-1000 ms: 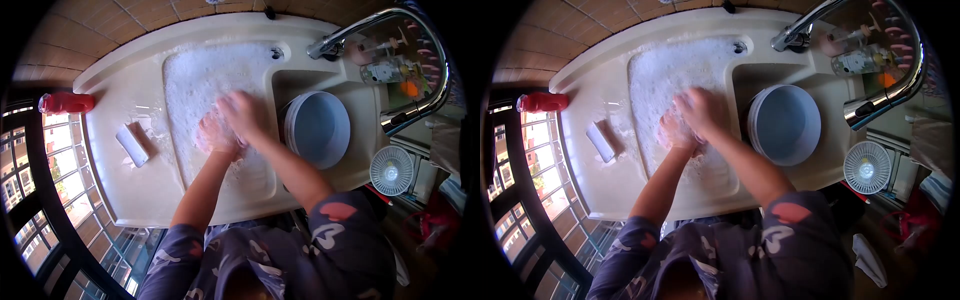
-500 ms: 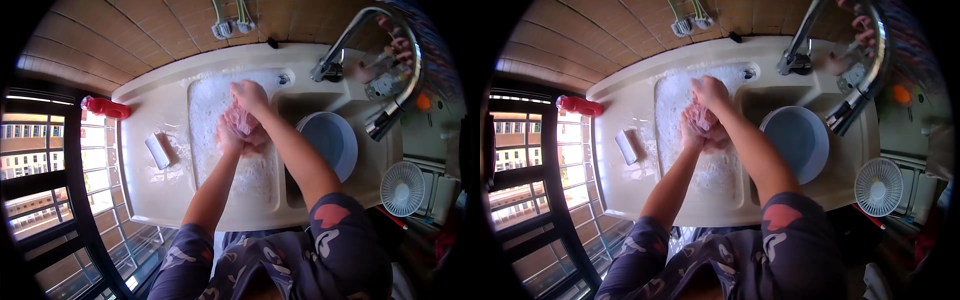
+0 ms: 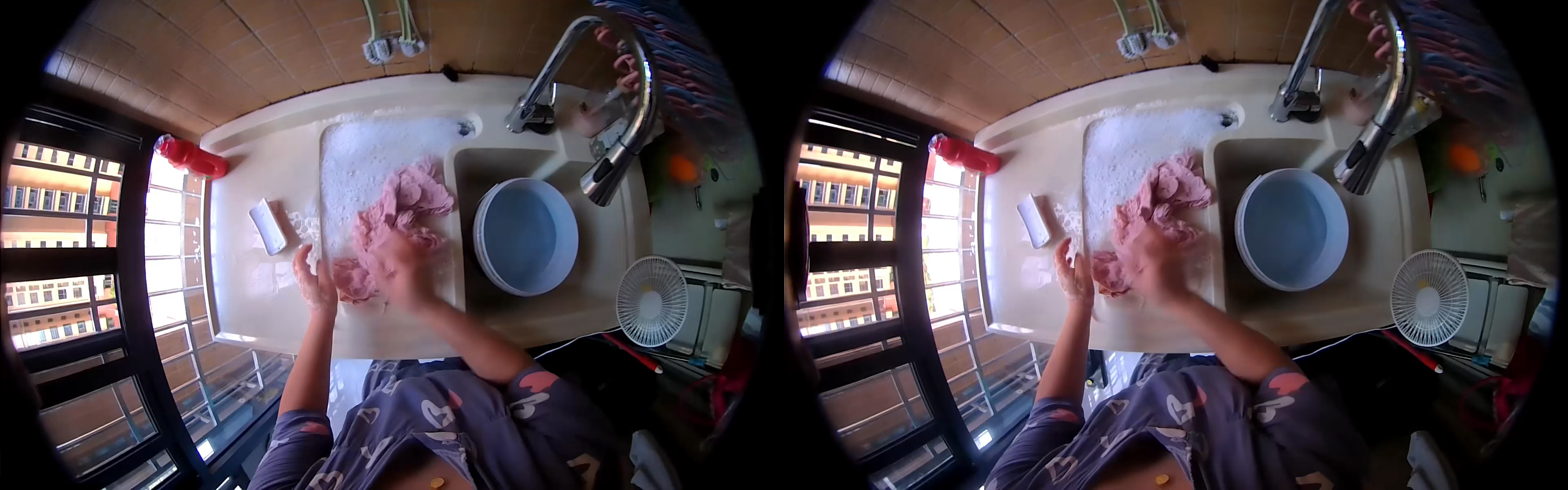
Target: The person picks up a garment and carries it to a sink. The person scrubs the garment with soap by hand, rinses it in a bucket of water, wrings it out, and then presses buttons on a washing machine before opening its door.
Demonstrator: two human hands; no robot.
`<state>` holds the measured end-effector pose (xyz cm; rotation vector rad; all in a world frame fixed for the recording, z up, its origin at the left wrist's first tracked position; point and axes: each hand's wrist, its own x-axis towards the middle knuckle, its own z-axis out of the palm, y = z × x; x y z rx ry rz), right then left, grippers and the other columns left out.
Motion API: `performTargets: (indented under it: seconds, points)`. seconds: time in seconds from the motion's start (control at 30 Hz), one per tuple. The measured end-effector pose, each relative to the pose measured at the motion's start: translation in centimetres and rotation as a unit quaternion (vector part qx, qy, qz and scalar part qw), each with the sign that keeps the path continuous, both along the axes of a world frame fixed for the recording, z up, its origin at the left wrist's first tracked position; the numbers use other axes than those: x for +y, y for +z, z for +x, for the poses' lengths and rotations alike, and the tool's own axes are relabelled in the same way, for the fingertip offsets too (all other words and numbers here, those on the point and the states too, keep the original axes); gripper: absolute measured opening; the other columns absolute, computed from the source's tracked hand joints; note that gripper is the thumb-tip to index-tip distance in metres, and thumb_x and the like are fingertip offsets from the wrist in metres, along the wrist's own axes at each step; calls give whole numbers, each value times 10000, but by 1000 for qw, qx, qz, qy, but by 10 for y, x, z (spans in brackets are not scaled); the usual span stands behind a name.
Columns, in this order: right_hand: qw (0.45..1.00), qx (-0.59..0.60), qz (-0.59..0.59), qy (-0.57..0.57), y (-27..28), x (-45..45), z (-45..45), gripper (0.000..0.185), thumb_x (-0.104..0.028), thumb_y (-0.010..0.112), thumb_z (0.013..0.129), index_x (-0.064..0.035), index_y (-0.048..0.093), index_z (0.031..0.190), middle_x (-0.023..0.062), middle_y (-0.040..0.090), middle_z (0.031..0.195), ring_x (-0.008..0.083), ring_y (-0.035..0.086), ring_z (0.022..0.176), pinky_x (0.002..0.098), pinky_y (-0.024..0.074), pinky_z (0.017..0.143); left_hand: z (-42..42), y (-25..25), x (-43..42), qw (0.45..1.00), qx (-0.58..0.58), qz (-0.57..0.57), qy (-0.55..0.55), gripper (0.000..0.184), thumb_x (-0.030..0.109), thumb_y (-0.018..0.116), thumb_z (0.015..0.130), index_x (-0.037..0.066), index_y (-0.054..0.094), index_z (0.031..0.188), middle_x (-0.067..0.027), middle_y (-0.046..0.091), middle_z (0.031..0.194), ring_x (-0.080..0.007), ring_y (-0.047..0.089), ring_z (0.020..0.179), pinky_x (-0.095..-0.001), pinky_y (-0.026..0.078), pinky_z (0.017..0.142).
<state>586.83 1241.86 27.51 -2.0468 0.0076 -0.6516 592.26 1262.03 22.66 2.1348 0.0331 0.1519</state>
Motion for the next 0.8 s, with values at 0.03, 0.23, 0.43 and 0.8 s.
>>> performTargets:
  seconds: [0.03, 0.23, 0.43, 0.8]
  points:
    - [995, -9, -44, -89, -19, -15, 17, 380, -199, 730, 770, -68, 621, 1111, 212, 563, 1220, 394, 554, 1129, 476, 451, 952, -3, 16, -18, 999, -12, -34, -1, 595, 178, 638, 863, -23, 418, 1378, -229, 450, 1374, -369, 443, 1282, -461, 364, 1072]
    - [908, 308, -280, -47, -33, -32, 145, 776, -561, 758, 702, -215, 532, 1358, 186, 371, 1491, 450, 288, 1390, 595, 244, 1107, -6, 23, -122, 923, 41, 345, -167, 1019, 404, 750, 730, 37, 218, 1517, -280, 187, 1561, -468, 268, 1402, -530, 224, 1141]
    - [980, 58, 189, 22, -89, -28, 72, 324, -32, 756, 743, -69, 619, 1035, 91, 586, 886, 218, 584, 846, 318, 486, 768, 45, -15, -82, 954, 85, 242, -155, 867, 320, 717, 752, 85, 319, 1485, -166, 358, 1512, -377, 395, 1332, -497, 344, 1062]
    - [962, 113, -223, -107, -86, -37, 177, 217, -190, 662, 777, -146, 649, 989, 84, 649, 1059, 350, 585, 999, 532, 364, 951, 62, -47, -103, 898, -24, 381, -221, 464, 301, 650, 849, 100, 599, 1264, -137, 538, 1349, -332, 480, 1253, -463, 389, 1027]
